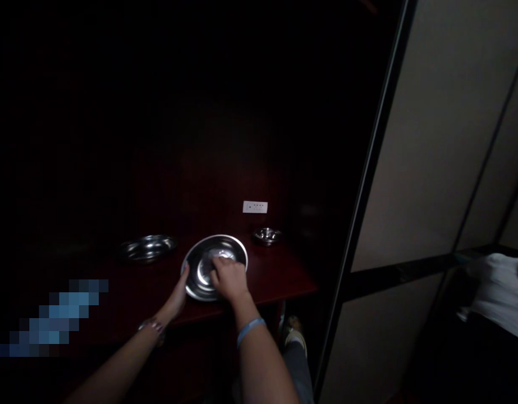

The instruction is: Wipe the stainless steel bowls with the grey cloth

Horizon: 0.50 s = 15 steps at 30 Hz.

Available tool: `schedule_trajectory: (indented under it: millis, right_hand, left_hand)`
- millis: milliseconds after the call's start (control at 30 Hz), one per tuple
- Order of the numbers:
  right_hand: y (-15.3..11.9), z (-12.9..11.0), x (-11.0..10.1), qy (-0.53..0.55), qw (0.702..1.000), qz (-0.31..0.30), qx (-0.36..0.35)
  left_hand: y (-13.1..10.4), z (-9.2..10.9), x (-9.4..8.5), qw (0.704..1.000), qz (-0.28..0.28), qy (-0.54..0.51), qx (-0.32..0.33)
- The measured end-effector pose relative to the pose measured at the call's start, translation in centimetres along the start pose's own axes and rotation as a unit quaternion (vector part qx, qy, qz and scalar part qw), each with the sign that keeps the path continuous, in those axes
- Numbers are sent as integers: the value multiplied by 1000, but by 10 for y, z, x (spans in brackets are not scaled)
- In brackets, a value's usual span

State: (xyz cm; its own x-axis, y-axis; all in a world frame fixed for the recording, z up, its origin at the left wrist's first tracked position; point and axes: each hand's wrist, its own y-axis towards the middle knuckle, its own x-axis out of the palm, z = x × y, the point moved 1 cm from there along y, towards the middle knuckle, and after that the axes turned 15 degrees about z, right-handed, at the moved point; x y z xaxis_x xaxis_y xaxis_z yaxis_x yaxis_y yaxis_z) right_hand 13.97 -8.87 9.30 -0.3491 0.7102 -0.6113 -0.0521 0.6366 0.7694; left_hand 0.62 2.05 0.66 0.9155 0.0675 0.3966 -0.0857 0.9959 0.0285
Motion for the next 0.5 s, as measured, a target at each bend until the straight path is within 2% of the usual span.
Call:
schedule_trajectory:
  millis: [67,133,200,267,300,333,400,500]
  right_hand:
    - [4,11,-13,50,983,117,134]
    - [6,27,-19,95,935,208,271]
    - [5,47,-20,144,876,267,375]
    - [2,68,-16,208,812,298,457]
    - [-1,78,-14,239,787,288,490]
    - [-3,85,-12,264,775,262,511]
    - [-7,96,-8,290,774,224,517]
    - [-10,102,-7,324,821,162,442]
  left_hand:
    - [-11,7,2,1000,-9,-4,13]
    - [-19,13,2,999,7,-11,46]
    - [-22,14,1,999,5,-10,53]
    - [-21,13,0,999,3,-10,47]
    - [-20,11,-1,999,-2,-11,42]
    - [-18,9,-1,999,-6,-13,40]
    - [-15,6,-2,999,-12,-19,40]
    - [-12,4,-3,998,-2,-30,53]
